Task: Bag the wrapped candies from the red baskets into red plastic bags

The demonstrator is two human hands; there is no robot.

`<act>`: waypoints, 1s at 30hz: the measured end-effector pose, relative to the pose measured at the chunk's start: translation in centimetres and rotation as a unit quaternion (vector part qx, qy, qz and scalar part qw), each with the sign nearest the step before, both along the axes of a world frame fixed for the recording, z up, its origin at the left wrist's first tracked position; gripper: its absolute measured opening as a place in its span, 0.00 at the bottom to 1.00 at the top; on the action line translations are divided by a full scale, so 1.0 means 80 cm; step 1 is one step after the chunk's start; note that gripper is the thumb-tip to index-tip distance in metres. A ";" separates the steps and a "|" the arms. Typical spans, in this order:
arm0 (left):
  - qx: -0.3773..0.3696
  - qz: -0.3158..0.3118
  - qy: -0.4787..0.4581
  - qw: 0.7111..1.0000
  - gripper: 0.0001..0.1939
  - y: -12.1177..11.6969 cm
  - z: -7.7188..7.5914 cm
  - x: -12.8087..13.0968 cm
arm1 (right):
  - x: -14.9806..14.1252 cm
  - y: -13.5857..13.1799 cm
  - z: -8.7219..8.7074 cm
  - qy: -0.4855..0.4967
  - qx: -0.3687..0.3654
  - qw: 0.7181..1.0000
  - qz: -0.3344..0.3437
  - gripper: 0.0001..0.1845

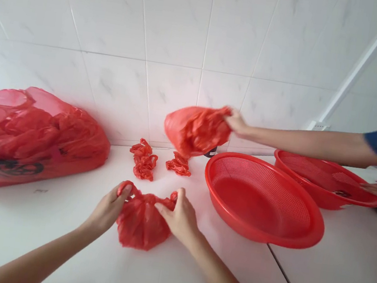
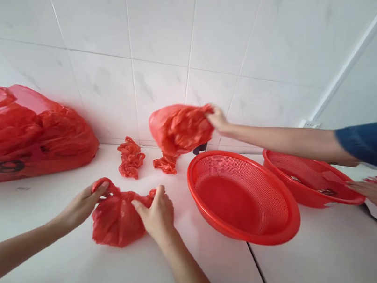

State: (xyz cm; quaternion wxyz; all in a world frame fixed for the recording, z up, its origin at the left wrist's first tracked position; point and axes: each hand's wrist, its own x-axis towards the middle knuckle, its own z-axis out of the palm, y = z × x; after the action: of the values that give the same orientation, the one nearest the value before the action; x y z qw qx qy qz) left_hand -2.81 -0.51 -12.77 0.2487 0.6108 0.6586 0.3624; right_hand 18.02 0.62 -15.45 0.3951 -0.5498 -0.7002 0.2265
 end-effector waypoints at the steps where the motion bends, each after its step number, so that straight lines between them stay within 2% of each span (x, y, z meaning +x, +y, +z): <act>1: 0.001 -0.001 0.019 1.000 0.23 0.001 -0.006 0.011 | -0.008 -0.005 -0.003 -0.031 0.003 0.999 0.010 0.18; 4: -0.015 -0.013 0.074 0.997 0.19 0.000 -0.022 0.030 | -0.020 -0.015 -0.014 -0.084 0.007 0.996 0.038 0.11; 6: -0.031 -0.018 0.124 0.992 0.15 -0.001 -0.028 0.030 | -0.016 -0.016 -0.019 -0.096 0.005 0.994 0.044 0.09; 10: -0.065 -0.012 0.228 0.971 0.10 0.004 -0.032 0.010 | 0.007 -0.011 -0.026 -0.104 -0.009 0.992 0.075 0.08; 16: -0.117 0.003 0.311 0.943 0.13 0.004 -0.042 -0.030 | 0.038 0.001 -0.044 -0.185 -0.020 0.981 0.050 0.06; 23: -0.150 0.011 0.298 0.943 0.20 -0.002 -0.046 -0.071 | 0.036 0.005 -0.053 -0.235 -0.024 0.970 0.049 0.06; 30: -0.179 -0.026 0.173 0.968 0.22 0.020 -0.041 -0.086 | 0.039 0.019 -0.056 -0.209 -0.034 0.976 0.043 0.08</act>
State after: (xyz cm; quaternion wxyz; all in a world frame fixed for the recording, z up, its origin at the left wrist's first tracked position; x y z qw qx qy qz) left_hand -9.72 1.12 -16.04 0.2452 0.6271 0.7294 0.1209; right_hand 21.16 2.17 -19.89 0.2106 -0.5677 -0.7822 0.1470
